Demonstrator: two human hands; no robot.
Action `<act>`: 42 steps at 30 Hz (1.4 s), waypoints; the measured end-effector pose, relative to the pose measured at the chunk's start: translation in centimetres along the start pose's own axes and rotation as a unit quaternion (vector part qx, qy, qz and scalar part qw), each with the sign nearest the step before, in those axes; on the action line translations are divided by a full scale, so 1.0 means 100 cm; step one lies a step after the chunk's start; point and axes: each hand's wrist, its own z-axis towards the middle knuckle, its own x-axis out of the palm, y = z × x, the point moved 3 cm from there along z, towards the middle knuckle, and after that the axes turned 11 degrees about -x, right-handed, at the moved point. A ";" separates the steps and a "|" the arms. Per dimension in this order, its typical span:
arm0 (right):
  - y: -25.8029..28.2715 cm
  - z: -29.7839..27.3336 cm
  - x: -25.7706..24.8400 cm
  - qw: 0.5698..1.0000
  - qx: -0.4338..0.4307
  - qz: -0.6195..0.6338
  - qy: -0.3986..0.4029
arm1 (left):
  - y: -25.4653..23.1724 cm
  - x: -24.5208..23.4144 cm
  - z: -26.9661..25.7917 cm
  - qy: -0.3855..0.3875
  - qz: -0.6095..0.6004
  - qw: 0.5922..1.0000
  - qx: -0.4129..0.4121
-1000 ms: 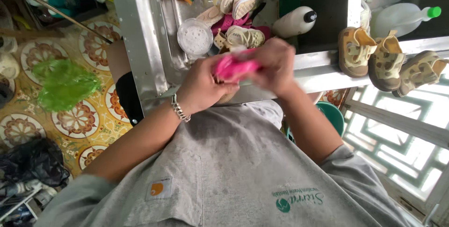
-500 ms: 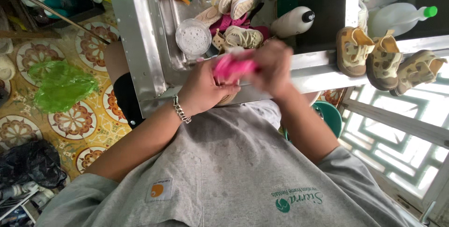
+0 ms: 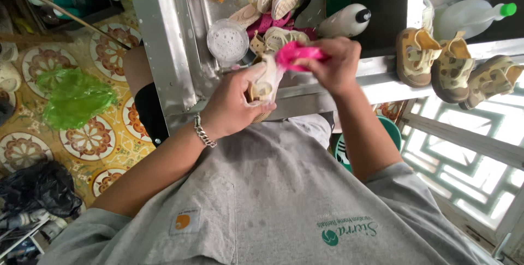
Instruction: The person cleans a pair of small tan shoes by applying a cleaning foam and scrubbing them with a pink brush before rinsing them under a running faucet.
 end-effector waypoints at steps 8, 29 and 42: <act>0.021 0.001 -0.001 0.999 -0.024 0.047 -0.009 | -0.001 0.004 -0.004 0.020 -0.034 0.999 -0.022; 0.073 0.013 0.012 0.992 -0.106 0.059 -0.020 | 0.022 0.003 0.000 -0.017 0.048 0.999 0.006; 0.027 0.024 -0.020 0.998 -0.062 -0.002 -0.006 | -0.029 -0.016 -0.008 0.008 0.023 1.000 0.010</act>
